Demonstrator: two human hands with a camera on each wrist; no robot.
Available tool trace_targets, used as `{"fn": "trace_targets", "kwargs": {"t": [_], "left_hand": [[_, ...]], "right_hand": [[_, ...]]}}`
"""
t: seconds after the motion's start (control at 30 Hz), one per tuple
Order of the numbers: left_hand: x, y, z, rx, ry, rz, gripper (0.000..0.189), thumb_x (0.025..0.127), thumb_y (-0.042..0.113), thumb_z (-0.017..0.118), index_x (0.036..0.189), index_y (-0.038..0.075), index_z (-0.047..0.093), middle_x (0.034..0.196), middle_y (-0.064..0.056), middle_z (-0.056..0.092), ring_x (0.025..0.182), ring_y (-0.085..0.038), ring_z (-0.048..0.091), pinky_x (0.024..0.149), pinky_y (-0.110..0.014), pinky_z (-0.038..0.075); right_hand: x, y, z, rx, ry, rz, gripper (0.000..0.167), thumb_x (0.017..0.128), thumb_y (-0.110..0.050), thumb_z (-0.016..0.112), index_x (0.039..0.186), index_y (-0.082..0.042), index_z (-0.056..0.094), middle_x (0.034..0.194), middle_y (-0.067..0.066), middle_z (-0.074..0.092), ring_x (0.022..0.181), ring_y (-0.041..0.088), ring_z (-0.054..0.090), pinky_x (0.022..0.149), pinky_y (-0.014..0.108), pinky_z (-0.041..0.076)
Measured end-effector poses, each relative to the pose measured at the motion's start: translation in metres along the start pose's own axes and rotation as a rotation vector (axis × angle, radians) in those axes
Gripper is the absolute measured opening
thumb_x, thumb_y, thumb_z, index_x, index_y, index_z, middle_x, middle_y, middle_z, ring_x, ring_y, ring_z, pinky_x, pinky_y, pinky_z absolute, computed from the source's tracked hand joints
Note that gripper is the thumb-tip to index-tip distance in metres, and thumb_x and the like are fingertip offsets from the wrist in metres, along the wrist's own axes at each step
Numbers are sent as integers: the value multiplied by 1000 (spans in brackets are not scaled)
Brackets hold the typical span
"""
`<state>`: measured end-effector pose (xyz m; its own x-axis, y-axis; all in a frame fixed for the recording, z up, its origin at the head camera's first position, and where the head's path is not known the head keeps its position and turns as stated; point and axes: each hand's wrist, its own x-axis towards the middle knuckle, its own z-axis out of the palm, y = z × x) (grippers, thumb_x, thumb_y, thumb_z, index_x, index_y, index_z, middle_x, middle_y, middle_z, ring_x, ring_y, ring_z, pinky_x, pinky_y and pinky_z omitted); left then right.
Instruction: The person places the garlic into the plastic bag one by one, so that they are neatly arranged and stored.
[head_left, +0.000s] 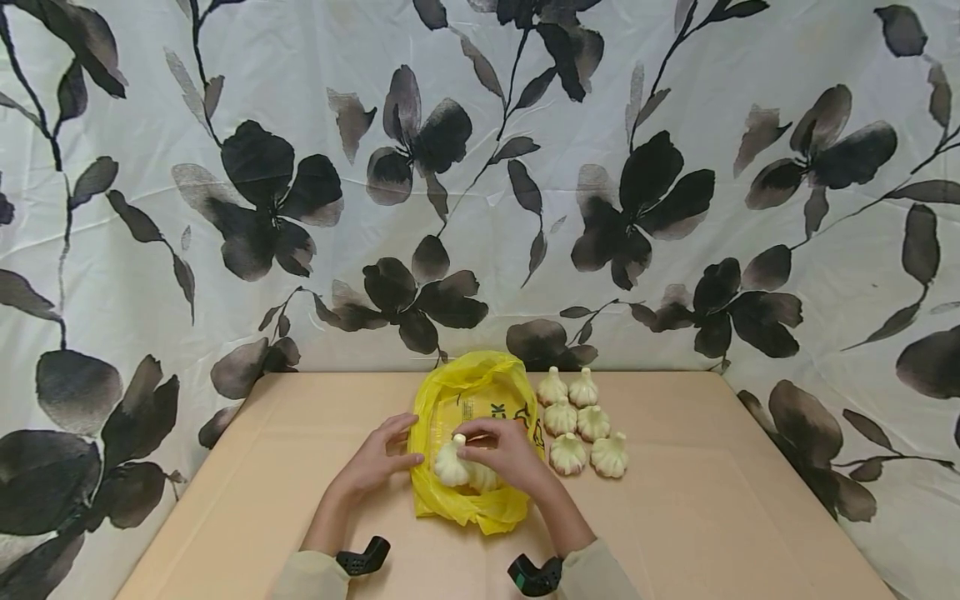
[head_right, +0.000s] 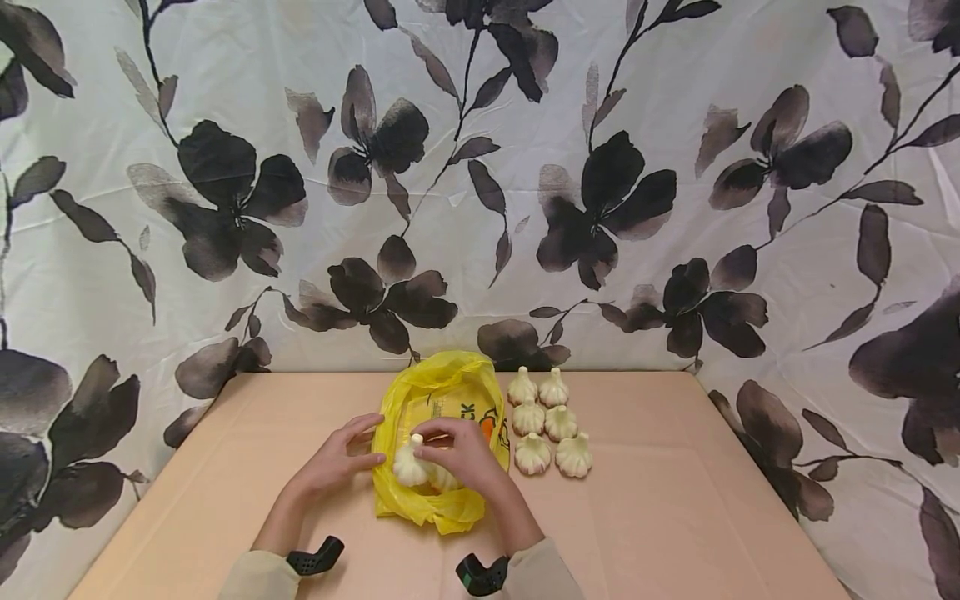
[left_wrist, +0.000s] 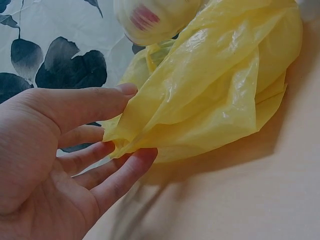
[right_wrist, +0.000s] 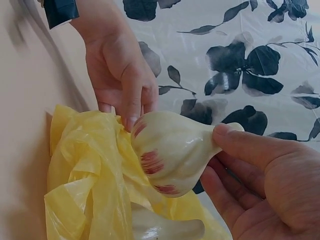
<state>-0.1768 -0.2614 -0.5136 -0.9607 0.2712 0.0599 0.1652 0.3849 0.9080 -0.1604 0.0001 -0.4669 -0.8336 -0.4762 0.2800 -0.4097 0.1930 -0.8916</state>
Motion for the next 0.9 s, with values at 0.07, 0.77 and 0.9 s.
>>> {"fn": "trace_targets", "kwargs": {"t": [0.07, 0.77, 0.9], "left_hand": [[0, 0, 0, 2, -1, 0, 73, 83, 21, 76, 146, 8, 41, 155, -12, 33, 134, -40, 43, 109, -53, 40], [2, 3, 1, -3, -4, -24, 74, 83, 25, 76, 146, 9, 41, 155, -11, 32, 136, -40, 42, 109, -54, 39], [2, 3, 1, -1, -3, -22, 74, 83, 26, 76, 146, 9, 41, 156, -11, 31, 136, -40, 42, 109, -54, 39]], "right_hand": [[1, -3, 2, 3, 6, 9, 24, 87, -13, 71, 110, -7, 71, 108, 11, 70, 100, 25, 68, 85, 24, 57], [10, -6, 10, -74, 49, 48, 22, 86, -5, 70, 108, -6, 71, 109, 11, 71, 100, 27, 67, 89, 33, 57], [13, 6, 12, -76, 58, 48, 21, 86, -11, 71, 107, -11, 72, 107, 5, 71, 99, 21, 68, 88, 30, 57]]}}
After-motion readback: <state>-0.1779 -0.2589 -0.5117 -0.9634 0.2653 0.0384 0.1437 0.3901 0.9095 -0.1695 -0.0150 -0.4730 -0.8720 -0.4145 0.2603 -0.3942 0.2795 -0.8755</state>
